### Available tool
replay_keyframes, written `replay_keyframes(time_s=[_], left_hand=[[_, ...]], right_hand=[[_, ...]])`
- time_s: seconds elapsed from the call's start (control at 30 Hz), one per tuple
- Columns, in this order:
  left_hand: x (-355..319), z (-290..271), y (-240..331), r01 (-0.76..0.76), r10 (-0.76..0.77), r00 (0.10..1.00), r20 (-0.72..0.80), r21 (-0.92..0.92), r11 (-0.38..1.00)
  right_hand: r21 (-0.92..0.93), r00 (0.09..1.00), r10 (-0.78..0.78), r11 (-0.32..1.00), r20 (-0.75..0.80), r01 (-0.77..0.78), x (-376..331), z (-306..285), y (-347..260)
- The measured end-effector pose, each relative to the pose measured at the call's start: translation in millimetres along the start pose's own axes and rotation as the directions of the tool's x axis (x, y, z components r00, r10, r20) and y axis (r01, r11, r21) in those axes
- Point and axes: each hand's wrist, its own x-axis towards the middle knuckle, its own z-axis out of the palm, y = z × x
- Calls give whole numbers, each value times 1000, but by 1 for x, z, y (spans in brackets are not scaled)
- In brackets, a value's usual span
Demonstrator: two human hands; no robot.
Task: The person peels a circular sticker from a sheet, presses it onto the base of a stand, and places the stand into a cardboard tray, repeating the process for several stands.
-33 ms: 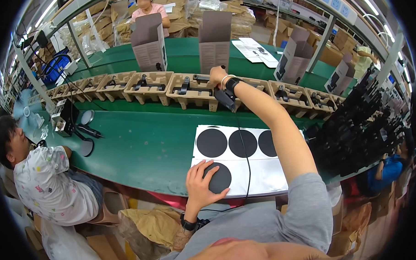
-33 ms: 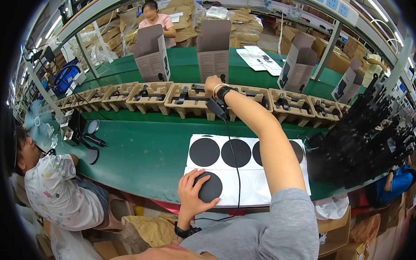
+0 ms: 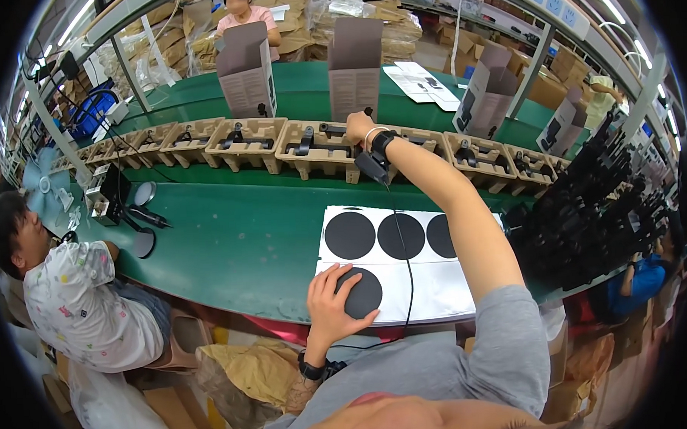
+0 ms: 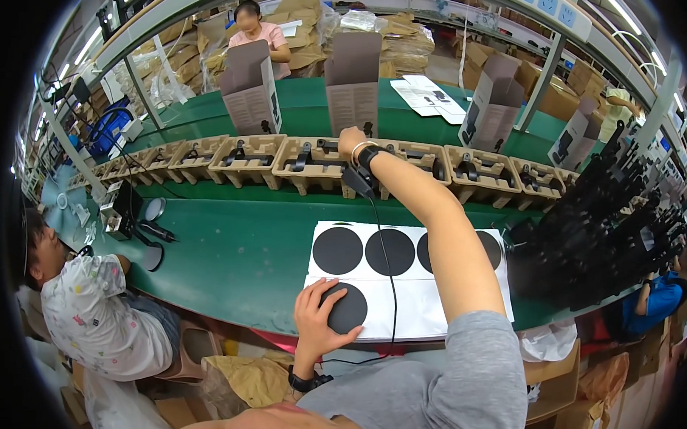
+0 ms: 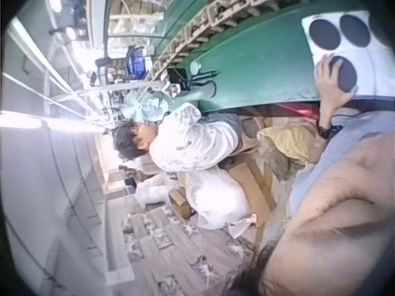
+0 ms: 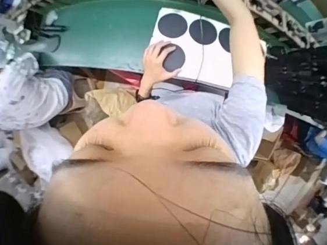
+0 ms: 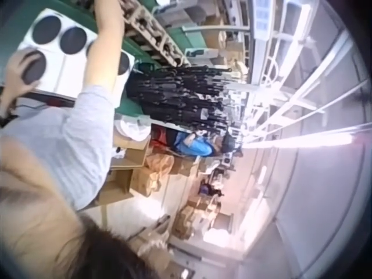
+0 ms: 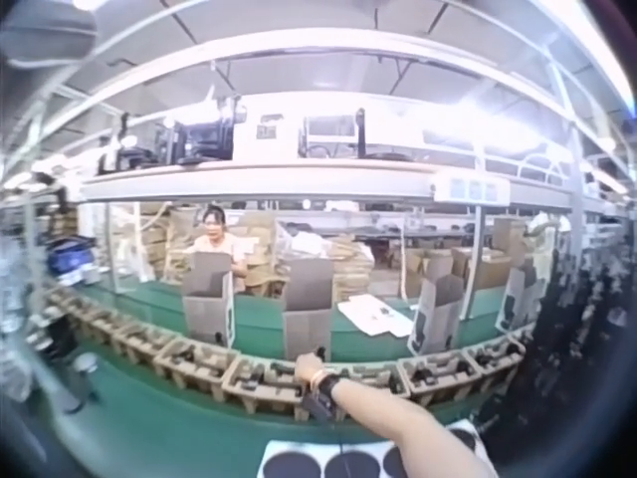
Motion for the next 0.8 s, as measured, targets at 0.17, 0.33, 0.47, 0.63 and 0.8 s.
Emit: replay_keyframes(time_s=[0.17, 0.33, 0.47, 0.63, 0.8], left_hand=[[-4, -2, 1, -11, 11, 1000, -7, 12, 1000], [-14, 1, 7, -14, 15, 1000, -24, 21, 1000], [-5, 21, 5, -22, 24, 999, -27, 67, 997], [7, 91, 4, 16, -13, 1000, -22, 111, 994], [12, 106, -5, 2, -2, 1000, 0, 115, 993]], right_hand=[[-8, 999, -12, 1000, 34, 12, -13, -15, 1], [124, 994, 91, 989, -65, -82, -27, -17, 12], [147, 1000, 7, 989, -30, -2, -25, 6, 26], [113, 976, -86, 987, -201, 111, -23, 71, 69], [305, 956, 46, 951, -290, 47, -29, 85, 88]])
